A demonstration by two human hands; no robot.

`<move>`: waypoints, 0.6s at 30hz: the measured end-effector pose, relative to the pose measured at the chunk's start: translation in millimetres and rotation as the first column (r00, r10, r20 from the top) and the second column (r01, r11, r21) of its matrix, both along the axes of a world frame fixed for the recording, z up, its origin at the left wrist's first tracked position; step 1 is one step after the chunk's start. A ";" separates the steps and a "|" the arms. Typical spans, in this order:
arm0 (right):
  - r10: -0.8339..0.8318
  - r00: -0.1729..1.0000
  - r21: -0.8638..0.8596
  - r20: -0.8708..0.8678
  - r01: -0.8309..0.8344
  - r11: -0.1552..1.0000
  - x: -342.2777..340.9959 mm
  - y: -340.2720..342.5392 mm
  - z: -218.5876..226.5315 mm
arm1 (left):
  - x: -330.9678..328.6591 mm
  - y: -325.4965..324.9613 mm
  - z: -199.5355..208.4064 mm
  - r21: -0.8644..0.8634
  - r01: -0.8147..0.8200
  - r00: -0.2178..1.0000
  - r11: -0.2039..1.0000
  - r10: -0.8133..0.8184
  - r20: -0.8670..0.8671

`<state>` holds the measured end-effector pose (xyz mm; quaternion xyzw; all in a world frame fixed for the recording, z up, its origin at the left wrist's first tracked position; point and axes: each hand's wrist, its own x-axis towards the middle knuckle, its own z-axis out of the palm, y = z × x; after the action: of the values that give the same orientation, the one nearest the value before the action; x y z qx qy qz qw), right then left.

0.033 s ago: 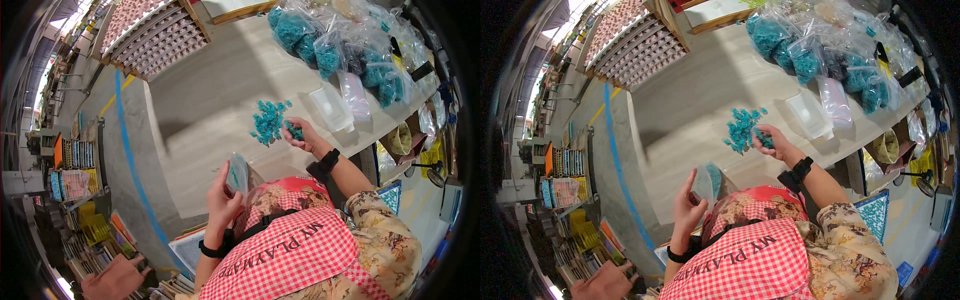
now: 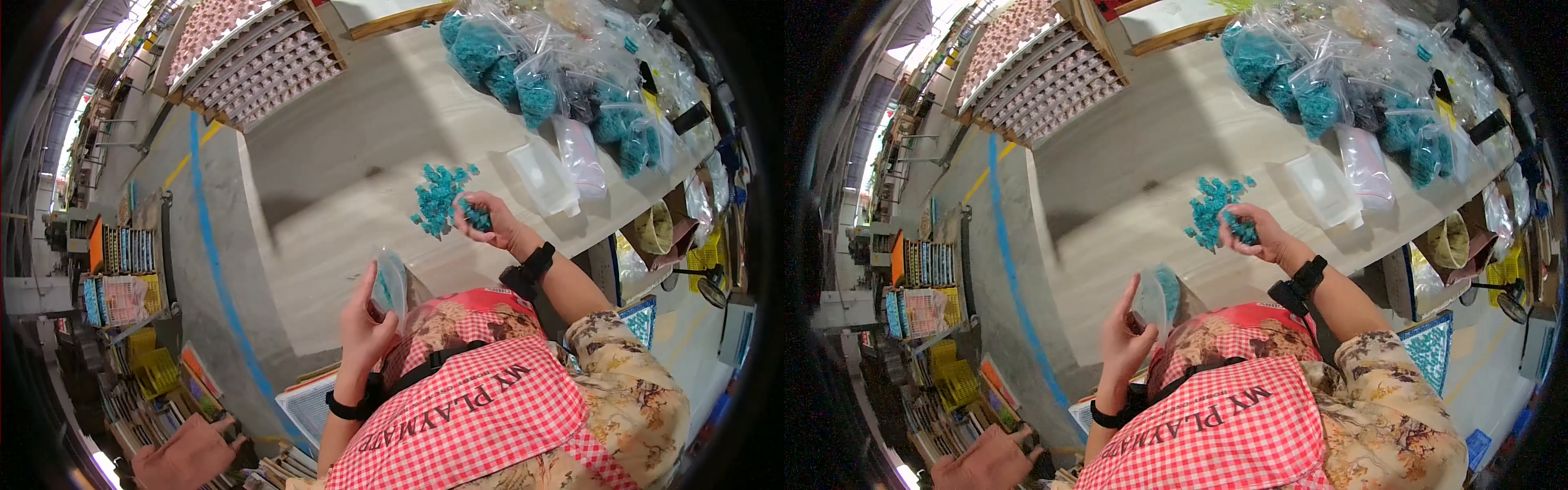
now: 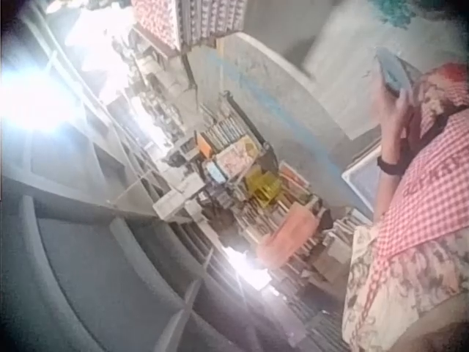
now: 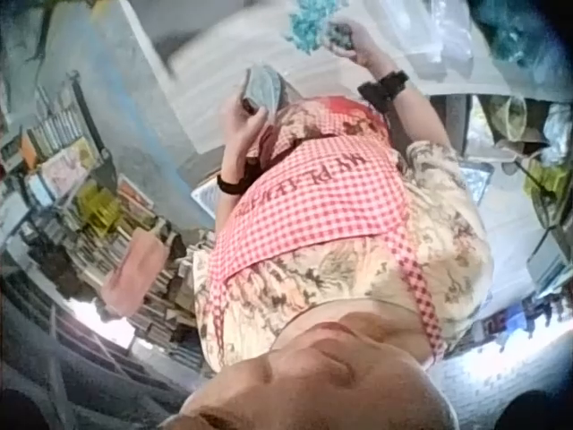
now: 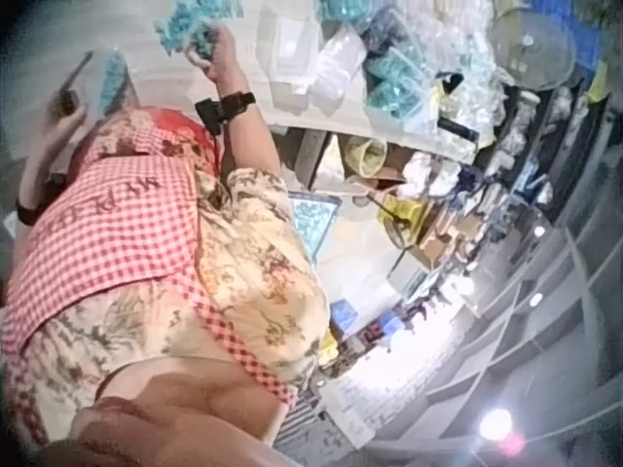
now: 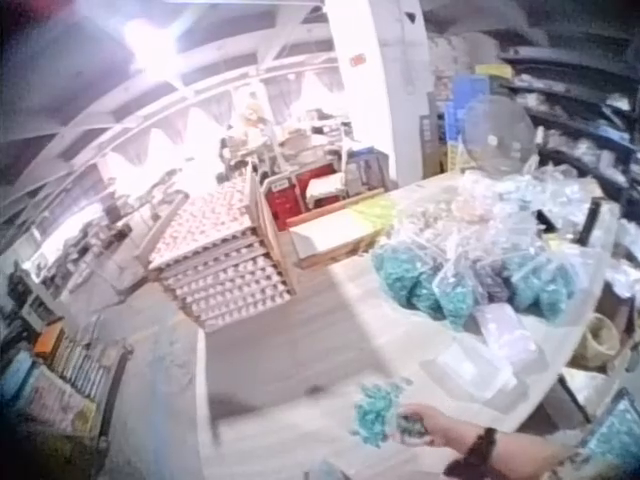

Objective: The recorder is sorting and arranging small green plastic components on a blue-framed sorting tray in a manufacturing facility.

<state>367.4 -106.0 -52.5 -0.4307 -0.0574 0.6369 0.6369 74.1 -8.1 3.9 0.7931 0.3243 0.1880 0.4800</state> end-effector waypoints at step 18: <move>0.062 0.547 0.183 0.835 -0.381 0.906 -151.1 54.3 72.0 | -3.9 9.2 13.8 -0.328 -0.164 0.968 0.930 0.216 0.128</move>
<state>216.3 -51.7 19.5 -0.5448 -0.5075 0.4235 0.5160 70.2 1.1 17.8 0.6532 0.3854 0.2436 0.6045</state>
